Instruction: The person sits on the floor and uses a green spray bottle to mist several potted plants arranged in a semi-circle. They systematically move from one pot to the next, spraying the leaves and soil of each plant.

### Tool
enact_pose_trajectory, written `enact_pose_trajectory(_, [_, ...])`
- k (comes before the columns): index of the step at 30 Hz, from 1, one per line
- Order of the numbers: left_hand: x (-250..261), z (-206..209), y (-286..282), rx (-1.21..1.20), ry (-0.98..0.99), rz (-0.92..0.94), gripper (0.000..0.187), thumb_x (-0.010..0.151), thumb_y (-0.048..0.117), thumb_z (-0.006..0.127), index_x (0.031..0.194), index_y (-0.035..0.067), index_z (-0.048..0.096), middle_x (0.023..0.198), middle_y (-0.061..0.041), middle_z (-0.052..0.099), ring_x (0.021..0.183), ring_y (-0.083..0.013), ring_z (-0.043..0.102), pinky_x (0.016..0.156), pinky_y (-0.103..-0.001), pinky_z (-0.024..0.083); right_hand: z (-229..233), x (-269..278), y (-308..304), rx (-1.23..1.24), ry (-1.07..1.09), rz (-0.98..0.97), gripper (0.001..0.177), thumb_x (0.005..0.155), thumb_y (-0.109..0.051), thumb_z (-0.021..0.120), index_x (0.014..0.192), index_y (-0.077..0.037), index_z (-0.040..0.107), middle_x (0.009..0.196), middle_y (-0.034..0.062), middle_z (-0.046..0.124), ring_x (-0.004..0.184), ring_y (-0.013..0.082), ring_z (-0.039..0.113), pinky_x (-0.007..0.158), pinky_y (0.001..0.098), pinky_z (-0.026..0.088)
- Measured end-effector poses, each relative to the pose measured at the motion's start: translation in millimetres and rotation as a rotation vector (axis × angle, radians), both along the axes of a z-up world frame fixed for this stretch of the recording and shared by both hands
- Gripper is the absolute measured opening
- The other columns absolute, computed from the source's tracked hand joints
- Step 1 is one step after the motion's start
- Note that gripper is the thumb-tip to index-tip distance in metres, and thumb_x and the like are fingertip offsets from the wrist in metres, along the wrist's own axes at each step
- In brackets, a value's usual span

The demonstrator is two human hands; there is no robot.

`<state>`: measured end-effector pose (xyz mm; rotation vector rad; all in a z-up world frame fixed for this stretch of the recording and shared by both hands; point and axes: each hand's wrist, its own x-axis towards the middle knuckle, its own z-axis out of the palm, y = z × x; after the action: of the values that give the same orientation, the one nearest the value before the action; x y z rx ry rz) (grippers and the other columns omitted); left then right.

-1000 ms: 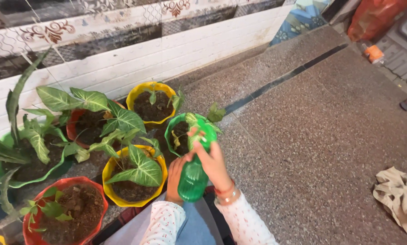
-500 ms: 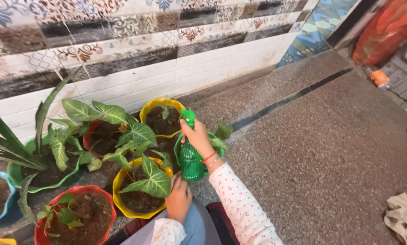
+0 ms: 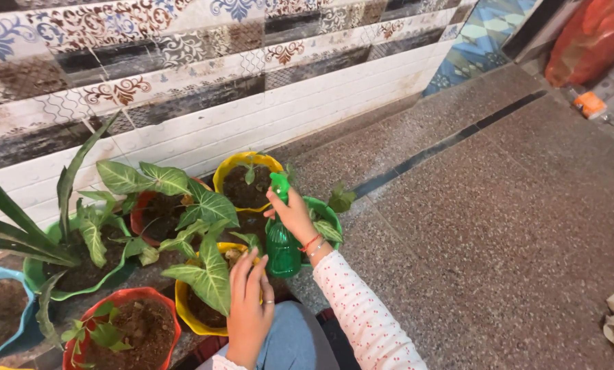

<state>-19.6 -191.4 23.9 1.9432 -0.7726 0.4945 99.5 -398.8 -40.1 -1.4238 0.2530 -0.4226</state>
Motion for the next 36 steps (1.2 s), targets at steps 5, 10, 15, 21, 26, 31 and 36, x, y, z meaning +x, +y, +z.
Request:
enact_pose_trajectory(5, [-9,47,12,0.086,-0.212,0.023,0.047,0.081,-0.003,0.066,0.127,0.008,0.064,0.14,-0.014,0.059,0.134,-0.0384,0.053,0.109,-0.048,0.044,-1,-7,8,-0.177,0.051,0.047,0.029,0.1,-0.024,0.068,0.114,0.001,0.066,0.085,0.0059,0.069,0.052,0.0156,0.067,0.05,0.0295,0.051])
enact_pose_trajectory(10, [-5,72,41,0.147,-0.357,0.106,0.044,0.081,-0.002,0.067,0.123,0.01,0.065,0.139,-0.011,0.061,0.135,-0.0355,0.053,0.113,-0.051,0.043,-4,-15,30,-0.244,0.056,-0.058,0.035,0.098,-0.026,0.067,0.123,-0.001,0.065,0.08,0.0072,0.068,0.049,0.0164,0.064,0.048,0.03,0.05])
enact_pose_trajectory(15, [-2,59,100,0.21,-0.382,0.138,0.04,0.08,-0.004,0.066,0.118,0.008,0.07,0.131,-0.011,0.067,0.128,-0.0338,0.06,0.111,-0.051,0.045,-3,-10,35,-0.19,0.054,-0.068,0.034,0.096,-0.026,0.067,0.119,-0.001,0.064,0.082,0.0048,0.067,0.048,0.0176,0.065,0.047,0.0309,0.051])
enact_pose_trajectory(21, [11,-32,211,0.296,-0.512,0.254,0.02,0.093,0.017,0.064,0.111,0.015,0.072,0.118,-0.005,0.073,0.116,-0.0265,0.068,0.105,-0.045,0.047,-16,3,17,-0.275,0.134,-0.34,0.033,0.095,-0.029,0.069,0.103,0.003,0.062,0.078,0.0095,0.069,0.048,0.0184,0.066,0.045,0.0321,0.052])
enact_pose_trajectory(26, [62,-125,312,0.263,-0.92,0.451,0.023,0.093,0.021,0.066,0.113,0.011,0.072,0.121,-0.009,0.072,0.109,-0.0319,0.067,0.1,-0.049,0.046,-23,-8,-8,-0.23,0.179,-0.45,0.033,0.096,-0.03,0.067,0.1,0.002,0.061,0.077,0.0073,0.067,0.047,0.0181,0.067,0.045,0.0319,0.052])
enact_pose_trajectory(31, [95,-152,371,0.135,-0.799,0.545,0.041,0.091,0.027,0.074,0.123,0.002,0.067,0.129,-0.021,0.066,0.116,-0.0424,0.063,0.107,-0.053,0.047,12,-24,21,-0.135,0.125,-0.303,0.03,0.101,-0.027,0.065,0.105,0.004,0.064,0.083,0.013,0.067,0.05,0.0169,0.065,0.048,0.0308,0.049])
enact_pose_trajectory(36, [54,-137,346,0.151,-0.524,0.631,0.059,0.089,0.03,0.08,0.133,-0.005,0.063,0.137,-0.028,0.063,0.124,-0.0485,0.061,0.111,-0.055,0.048,82,-25,94,-0.187,0.005,0.002,0.029,0.096,-0.024,0.067,0.113,-0.001,0.064,0.093,0.0053,0.073,0.052,0.014,0.064,0.051,0.0294,0.052])
